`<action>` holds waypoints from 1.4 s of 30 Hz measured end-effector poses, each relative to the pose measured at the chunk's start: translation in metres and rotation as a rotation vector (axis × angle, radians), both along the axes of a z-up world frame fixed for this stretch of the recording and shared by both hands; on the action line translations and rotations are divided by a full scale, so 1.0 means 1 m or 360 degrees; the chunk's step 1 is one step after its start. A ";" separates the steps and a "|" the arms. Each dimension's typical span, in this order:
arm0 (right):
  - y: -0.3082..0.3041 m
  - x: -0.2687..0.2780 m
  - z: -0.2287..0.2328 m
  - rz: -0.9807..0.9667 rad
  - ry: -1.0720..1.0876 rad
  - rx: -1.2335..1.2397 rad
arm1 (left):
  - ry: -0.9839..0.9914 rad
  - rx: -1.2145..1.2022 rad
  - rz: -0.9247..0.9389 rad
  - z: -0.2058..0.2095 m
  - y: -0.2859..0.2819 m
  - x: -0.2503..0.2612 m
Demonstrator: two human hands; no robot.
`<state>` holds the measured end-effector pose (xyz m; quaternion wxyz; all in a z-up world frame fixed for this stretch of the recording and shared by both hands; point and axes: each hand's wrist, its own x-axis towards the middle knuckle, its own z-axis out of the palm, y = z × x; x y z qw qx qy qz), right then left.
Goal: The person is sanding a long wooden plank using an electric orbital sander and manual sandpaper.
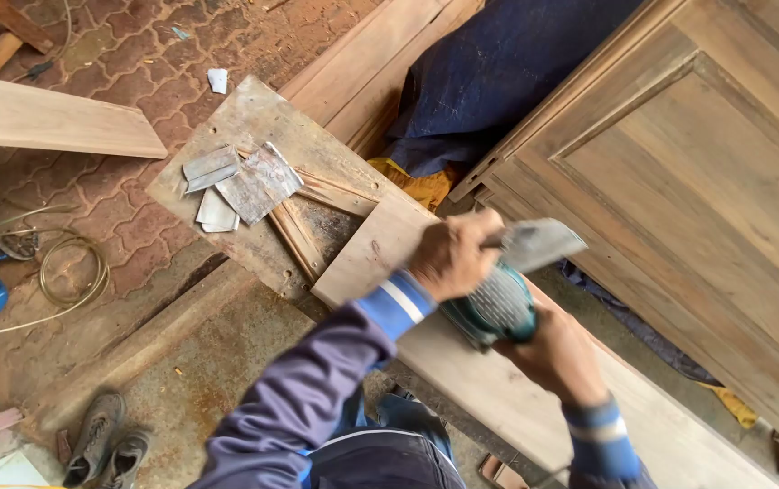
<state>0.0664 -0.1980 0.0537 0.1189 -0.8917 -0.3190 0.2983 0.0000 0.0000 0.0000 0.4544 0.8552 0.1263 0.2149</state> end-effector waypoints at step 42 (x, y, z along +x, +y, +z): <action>0.103 -0.048 0.003 0.0325 0.0042 -0.0093 | 0.0062 0.0107 0.0251 -0.004 0.091 -0.078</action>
